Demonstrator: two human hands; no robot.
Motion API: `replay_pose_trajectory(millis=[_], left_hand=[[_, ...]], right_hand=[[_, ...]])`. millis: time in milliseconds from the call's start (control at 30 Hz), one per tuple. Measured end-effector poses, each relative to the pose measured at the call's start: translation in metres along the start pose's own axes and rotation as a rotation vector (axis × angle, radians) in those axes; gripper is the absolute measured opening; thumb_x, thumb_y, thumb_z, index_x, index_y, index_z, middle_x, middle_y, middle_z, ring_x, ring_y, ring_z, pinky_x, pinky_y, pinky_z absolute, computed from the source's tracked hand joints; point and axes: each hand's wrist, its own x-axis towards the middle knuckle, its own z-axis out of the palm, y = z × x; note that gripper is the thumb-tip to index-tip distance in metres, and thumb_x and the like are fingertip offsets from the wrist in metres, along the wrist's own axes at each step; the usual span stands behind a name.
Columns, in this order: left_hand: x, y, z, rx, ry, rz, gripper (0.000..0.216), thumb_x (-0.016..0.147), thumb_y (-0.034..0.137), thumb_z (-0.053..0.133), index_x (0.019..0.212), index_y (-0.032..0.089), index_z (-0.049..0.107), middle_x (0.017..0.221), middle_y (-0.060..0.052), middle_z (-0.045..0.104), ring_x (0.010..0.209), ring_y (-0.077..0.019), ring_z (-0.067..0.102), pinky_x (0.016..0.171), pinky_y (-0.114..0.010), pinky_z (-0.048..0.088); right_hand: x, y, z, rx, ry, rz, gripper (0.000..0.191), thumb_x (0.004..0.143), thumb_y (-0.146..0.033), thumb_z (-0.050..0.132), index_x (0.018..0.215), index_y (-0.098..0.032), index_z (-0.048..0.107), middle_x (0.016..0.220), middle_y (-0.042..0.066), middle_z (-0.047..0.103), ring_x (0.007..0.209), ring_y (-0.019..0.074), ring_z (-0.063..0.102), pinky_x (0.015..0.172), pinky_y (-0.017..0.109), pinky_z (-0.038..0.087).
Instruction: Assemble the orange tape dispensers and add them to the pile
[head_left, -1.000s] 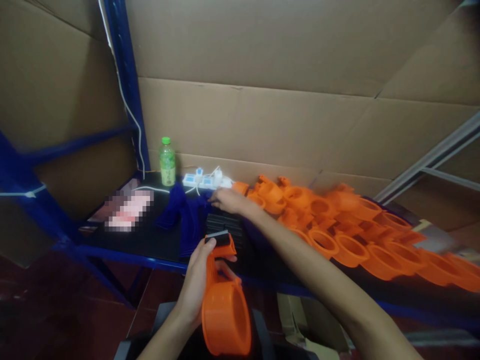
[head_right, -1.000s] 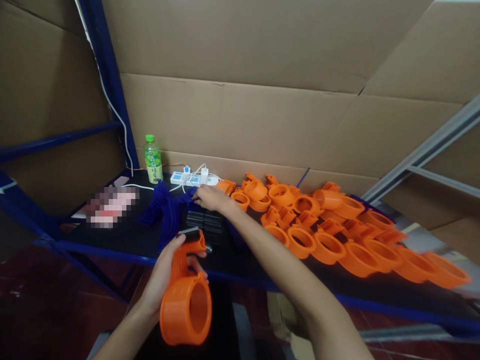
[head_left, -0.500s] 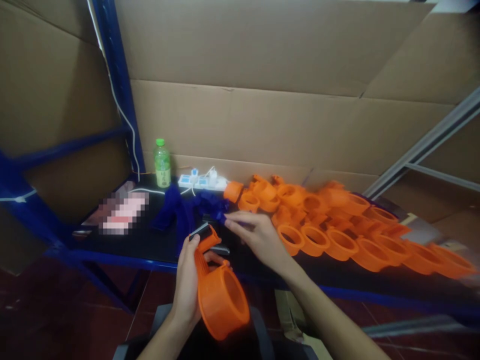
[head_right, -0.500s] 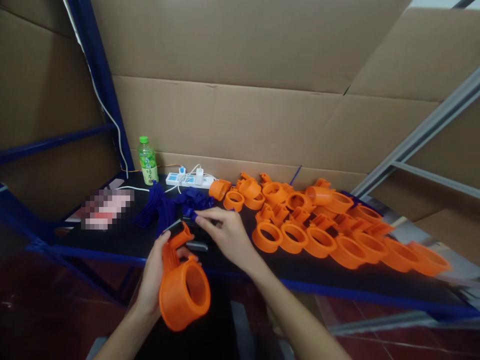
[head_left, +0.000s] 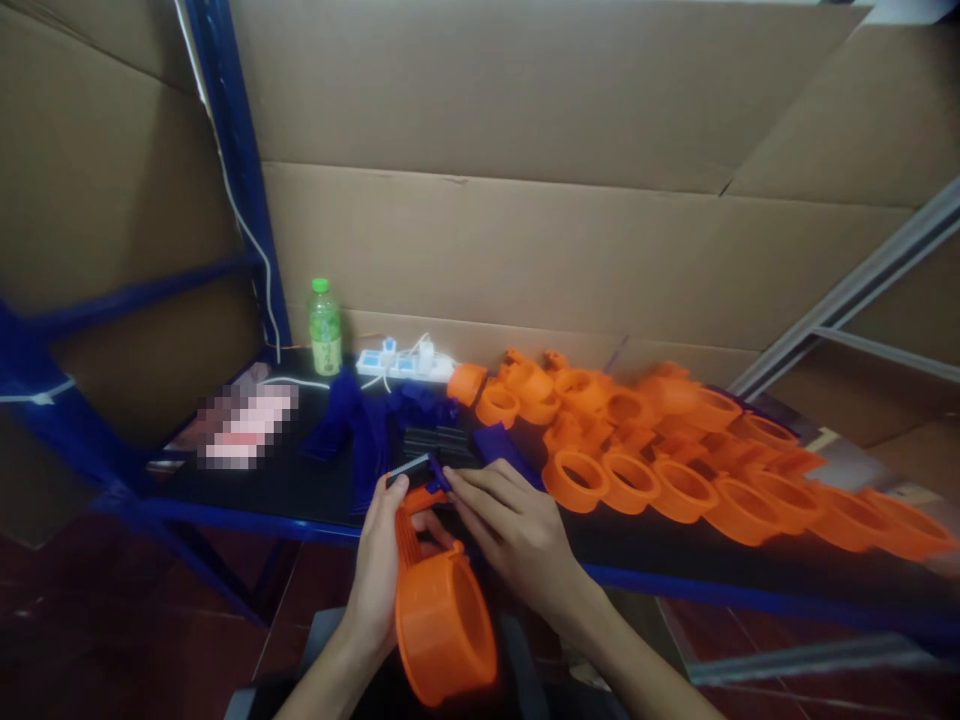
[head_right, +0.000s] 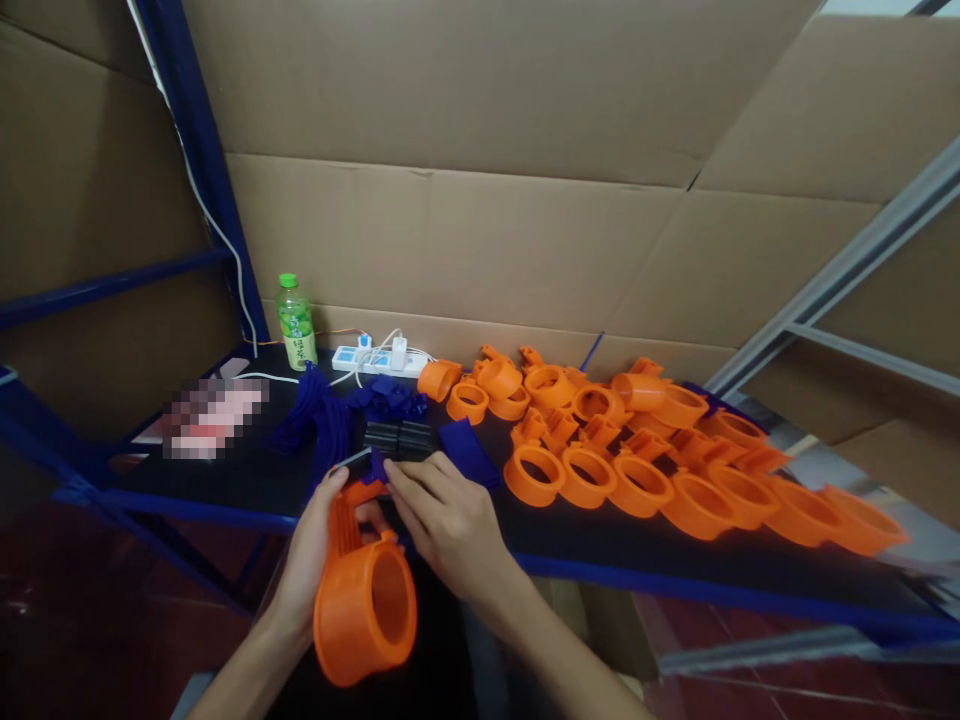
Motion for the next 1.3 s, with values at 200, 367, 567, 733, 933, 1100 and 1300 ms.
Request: replay_pose_trajectory(millis=[200,367,567,733,933,1100,1300], left_hand=[[-0.006,-0.002,0.002,0.056,-0.009,0.005,0.024,0.087,0.041,0.062,0.105,0.027,0.055,0.07,0.003,0.067,0.055,-0.0139,0.066,0.057,-0.026,0.054],[-0.006,-0.009,0.001,0.107,0.005,0.054,0.03,0.086,0.044,0.064,0.109,0.025,0.056,0.08,0.0,0.071,0.063,-0.0154,0.069,0.061,-0.027,0.055],[-0.007,-0.014,0.004,0.083,-0.06,-0.054,0.049,0.083,0.045,0.069,0.125,0.025,0.055,0.094,-0.005,0.075,0.078,-0.0227,0.073,0.072,-0.034,0.057],[-0.007,-0.013,0.006,0.123,-0.21,-0.07,0.045,0.087,0.044,0.066,0.126,0.023,0.061,0.128,-0.011,0.067,0.119,-0.0284,0.06,0.098,-0.037,0.047],[-0.012,-0.009,0.003,0.149,-0.153,-0.169,0.055,0.088,0.046,0.063,0.14,0.03,0.05,0.131,-0.011,0.065,0.118,-0.0302,0.062,0.095,-0.043,0.048],[-0.016,-0.007,0.006,0.272,-0.135,-0.1,0.056,0.082,0.042,0.072,0.131,0.024,0.054,0.119,-0.014,0.069,0.101,-0.0299,0.07,0.089,-0.041,0.05],[-0.018,-0.003,0.01,0.184,-0.126,-0.113,0.041,0.083,0.036,0.071,0.12,0.022,0.06,0.117,-0.011,0.067,0.1,-0.0295,0.069,0.083,-0.039,0.054]], right_hand=[[-0.003,-0.006,-0.001,-0.088,-0.063,-0.048,0.032,0.092,-0.012,0.056,0.124,-0.013,0.063,0.103,0.011,0.069,0.084,0.0174,0.062,0.07,0.029,0.057],[-0.013,-0.005,0.003,0.086,-0.02,0.052,0.038,0.092,-0.012,0.055,0.129,-0.02,0.06,0.099,0.009,0.066,0.083,0.0166,0.061,0.065,0.027,0.055],[-0.016,-0.005,-0.014,0.272,0.051,0.202,0.031,0.09,-0.016,0.061,0.118,-0.026,0.07,0.094,0.006,0.066,0.08,0.0149,0.065,0.066,0.027,0.057],[-0.015,-0.005,-0.032,0.14,0.083,0.237,0.025,0.087,-0.017,0.067,0.109,-0.027,0.073,0.103,0.005,0.069,0.09,0.0165,0.068,0.078,0.028,0.059],[-0.021,-0.013,-0.038,0.12,-0.008,0.151,0.025,0.09,-0.013,0.062,0.109,-0.025,0.072,0.11,0.005,0.07,0.095,0.0149,0.069,0.081,0.025,0.059],[-0.01,0.015,-0.038,0.11,-0.061,0.27,0.021,0.095,-0.025,0.056,0.109,-0.025,0.072,0.105,0.004,0.073,0.093,0.0168,0.069,0.08,0.028,0.057],[0.004,0.082,-0.014,-0.603,-0.393,0.625,0.027,0.096,-0.033,0.051,0.108,-0.017,0.07,0.111,0.014,0.069,0.108,0.0288,0.061,0.077,0.035,0.05]])
